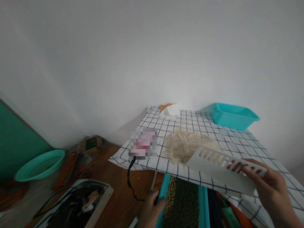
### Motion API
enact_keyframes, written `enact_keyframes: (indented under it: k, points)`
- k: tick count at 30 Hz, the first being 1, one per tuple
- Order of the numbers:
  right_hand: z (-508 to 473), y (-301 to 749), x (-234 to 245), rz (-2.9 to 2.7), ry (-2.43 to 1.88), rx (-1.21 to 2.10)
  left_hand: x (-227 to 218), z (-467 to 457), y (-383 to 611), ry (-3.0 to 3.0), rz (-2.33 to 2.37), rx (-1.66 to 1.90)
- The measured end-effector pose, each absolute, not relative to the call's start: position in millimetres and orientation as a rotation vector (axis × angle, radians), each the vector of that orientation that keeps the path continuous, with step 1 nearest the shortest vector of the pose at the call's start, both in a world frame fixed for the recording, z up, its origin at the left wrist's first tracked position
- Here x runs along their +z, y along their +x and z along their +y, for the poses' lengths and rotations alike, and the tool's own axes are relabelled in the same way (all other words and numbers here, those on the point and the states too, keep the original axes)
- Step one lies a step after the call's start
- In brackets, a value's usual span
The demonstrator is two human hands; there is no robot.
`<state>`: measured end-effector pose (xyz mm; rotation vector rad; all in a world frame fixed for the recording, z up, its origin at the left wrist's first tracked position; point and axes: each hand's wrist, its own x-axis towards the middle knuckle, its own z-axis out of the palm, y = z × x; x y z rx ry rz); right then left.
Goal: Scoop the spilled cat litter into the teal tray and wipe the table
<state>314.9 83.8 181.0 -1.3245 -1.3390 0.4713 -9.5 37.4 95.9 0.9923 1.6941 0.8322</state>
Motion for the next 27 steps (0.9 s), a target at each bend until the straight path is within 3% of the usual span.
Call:
enact_keyframes:
  k: [4, 20, 27]
  points:
    - [85, 302, 181, -1.348, -1.304, 0.609, 90, 38, -10, 1.005, 1.664, 0.840]
    - [149, 319, 175, -1.317, -1.165, 0.603, 68, 43, -16, 0.983, 1.682, 0.821]
    - [179, 306, 189, -1.330, -1.127, 0.585, 86, 42, -16, 1.019, 1.652, 0.784]
